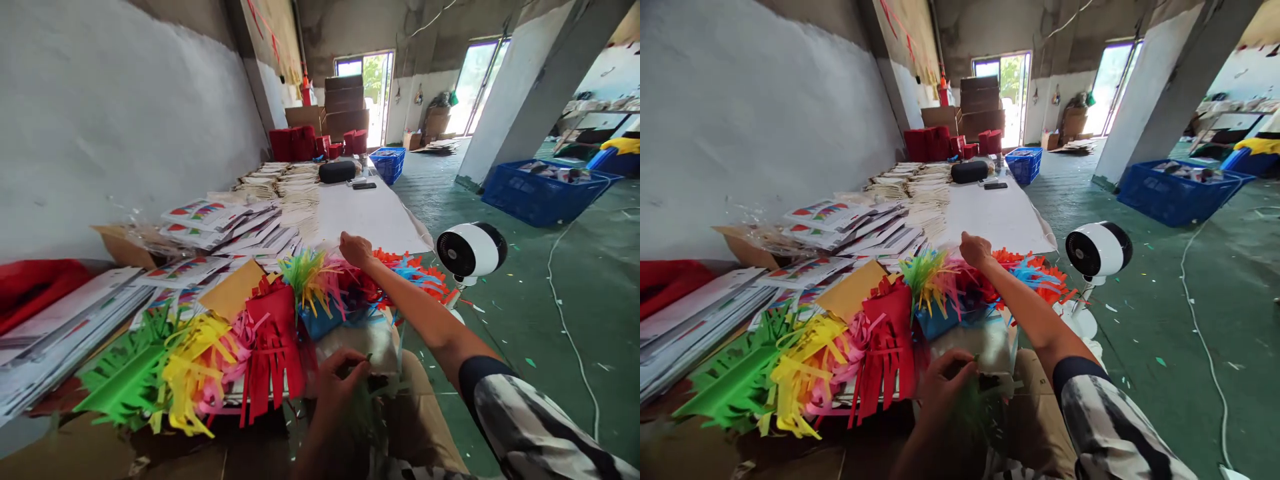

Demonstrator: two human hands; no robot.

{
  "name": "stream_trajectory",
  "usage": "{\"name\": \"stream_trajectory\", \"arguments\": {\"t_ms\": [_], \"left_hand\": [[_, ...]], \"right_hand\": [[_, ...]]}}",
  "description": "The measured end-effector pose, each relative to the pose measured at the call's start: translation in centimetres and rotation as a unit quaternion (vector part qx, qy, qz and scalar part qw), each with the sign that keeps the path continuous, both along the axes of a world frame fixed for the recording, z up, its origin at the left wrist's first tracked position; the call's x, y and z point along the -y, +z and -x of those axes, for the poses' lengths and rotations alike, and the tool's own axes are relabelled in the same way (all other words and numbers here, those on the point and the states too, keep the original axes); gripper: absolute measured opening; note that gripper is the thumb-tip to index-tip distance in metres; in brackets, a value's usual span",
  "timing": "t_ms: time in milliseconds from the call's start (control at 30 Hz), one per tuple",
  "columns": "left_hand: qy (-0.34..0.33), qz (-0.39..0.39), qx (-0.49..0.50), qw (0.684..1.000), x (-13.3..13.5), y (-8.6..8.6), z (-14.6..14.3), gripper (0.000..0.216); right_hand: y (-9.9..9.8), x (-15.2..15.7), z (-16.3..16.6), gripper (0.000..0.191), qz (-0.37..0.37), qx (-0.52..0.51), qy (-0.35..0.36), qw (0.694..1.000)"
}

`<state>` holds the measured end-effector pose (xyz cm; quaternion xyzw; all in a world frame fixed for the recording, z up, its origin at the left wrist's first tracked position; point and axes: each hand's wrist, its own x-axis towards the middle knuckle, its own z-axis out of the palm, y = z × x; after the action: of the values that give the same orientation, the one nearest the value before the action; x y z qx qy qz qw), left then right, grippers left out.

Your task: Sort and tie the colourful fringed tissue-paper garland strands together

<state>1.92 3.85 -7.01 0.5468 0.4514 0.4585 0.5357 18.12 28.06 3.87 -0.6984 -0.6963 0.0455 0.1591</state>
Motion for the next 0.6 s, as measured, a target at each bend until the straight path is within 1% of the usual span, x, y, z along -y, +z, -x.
{"name": "stream_trajectory", "arguments": {"t_ms": [67, 133, 233, 300, 367, 467, 533, 600], "left_hand": [[0.006, 0.008, 0.004, 1.000, -0.1, -0.3, 0.0, 0.029], [0.013, 0.007, 0.014, 1.000, -0.3, -0.8, 0.0, 0.035], [0.022, 0.002, 0.022, 1.000, -0.4, -1.4, 0.4, 0.040], [0.033, 0.007, 0.017, 0.999, -0.5, -1.8, 0.6, 0.039], [0.052, 0.014, 0.017, 0.998, -0.5, -2.0, 0.9, 0.040], [0.073, 0.018, 0.036, 0.996, -0.8, -1.8, 0.8, 0.042], [0.073, 0.033, 0.048, 0.996, -0.9, -1.1, 0.4, 0.043], [0.060, 0.067, 0.062, 0.994, -0.9, -0.1, -0.3, 0.043]], "right_hand": [[0.5, 1.0, 0.1, 0.035, -0.017, -0.023, 0.001, 1.000], [1.0, 2.6, 0.3, 0.034, -0.040, -0.050, 0.008, 0.998], [1.1, 6.5, 0.5, 0.029, -0.082, -0.094, 0.027, 0.992], [0.6, 9.8, 0.2, 0.025, -0.107, -0.125, 0.043, 0.985], [-0.6, 13.5, -0.6, 0.020, -0.123, -0.153, 0.054, 0.979], [-3.2, 18.7, -2.1, 0.010, -0.130, -0.186, 0.074, 0.971], [-5.2, 21.6, -2.8, 0.010, -0.127, -0.196, 0.082, 0.969], [-7.0, 24.0, -3.0, 0.015, -0.125, -0.183, 0.088, 0.971]]}}
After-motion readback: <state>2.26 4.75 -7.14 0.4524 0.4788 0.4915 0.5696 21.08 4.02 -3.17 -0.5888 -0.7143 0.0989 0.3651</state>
